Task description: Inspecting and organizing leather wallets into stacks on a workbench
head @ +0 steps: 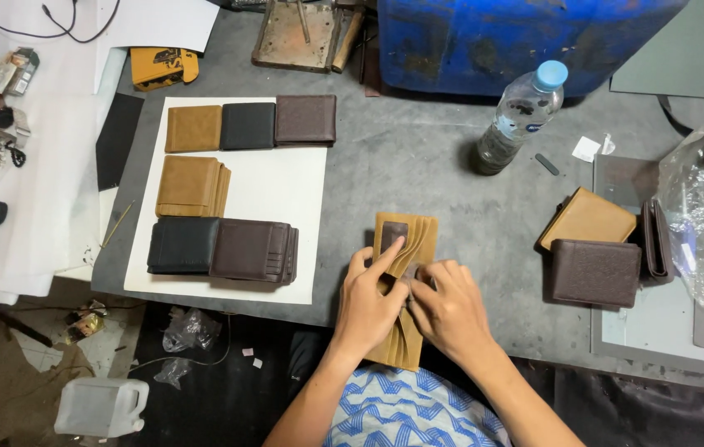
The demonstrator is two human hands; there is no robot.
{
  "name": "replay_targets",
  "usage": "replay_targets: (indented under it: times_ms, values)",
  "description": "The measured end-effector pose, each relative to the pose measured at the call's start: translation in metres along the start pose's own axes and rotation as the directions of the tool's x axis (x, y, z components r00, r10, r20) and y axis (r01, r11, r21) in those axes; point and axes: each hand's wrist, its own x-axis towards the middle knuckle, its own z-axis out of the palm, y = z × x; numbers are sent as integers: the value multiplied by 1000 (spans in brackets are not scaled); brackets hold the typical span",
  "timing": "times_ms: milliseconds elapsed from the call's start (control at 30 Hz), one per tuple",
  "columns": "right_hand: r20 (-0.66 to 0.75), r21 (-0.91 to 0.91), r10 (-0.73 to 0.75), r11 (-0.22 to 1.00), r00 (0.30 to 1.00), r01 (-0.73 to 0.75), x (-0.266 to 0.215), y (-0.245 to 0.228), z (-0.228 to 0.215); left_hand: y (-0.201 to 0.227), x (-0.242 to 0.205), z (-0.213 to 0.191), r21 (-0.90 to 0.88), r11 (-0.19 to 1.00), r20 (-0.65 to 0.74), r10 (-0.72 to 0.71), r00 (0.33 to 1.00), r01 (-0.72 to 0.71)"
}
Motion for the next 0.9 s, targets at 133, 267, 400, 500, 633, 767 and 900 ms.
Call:
replay_targets:
  times_ms: [133,267,400,500,633,767,900]
  values:
    - [-13,-88,2,996,1000,-3,6,17,-2,4,-4,5,56,998,32,-2,999,1]
    - [-207,-75,59,994,976,-77,15,23,-3,4,-2,6,111,992,51,57,997,-62]
    - [-28,51,68,996,997,-67,14,13,-15,-14,9,6,-10,982,-71,188,980,-189]
    - [299,182,126,965,946,-186,-12,7,-11,-17,12,-5,-69,960,-168,255,952,-270]
    - [465,432,4,872,885,-231,7,-25,-58,-20,12,1,-46,941,-209,318,925,-334]
    - [465,584,-51,768,884,-263,8,-29,-80,-26,7,12,-134,947,-172,269,948,-293]
    - [409,797,361,306,838,-521,-9,-10,-78,-17,8,9,-209,949,-197,195,961,-235]
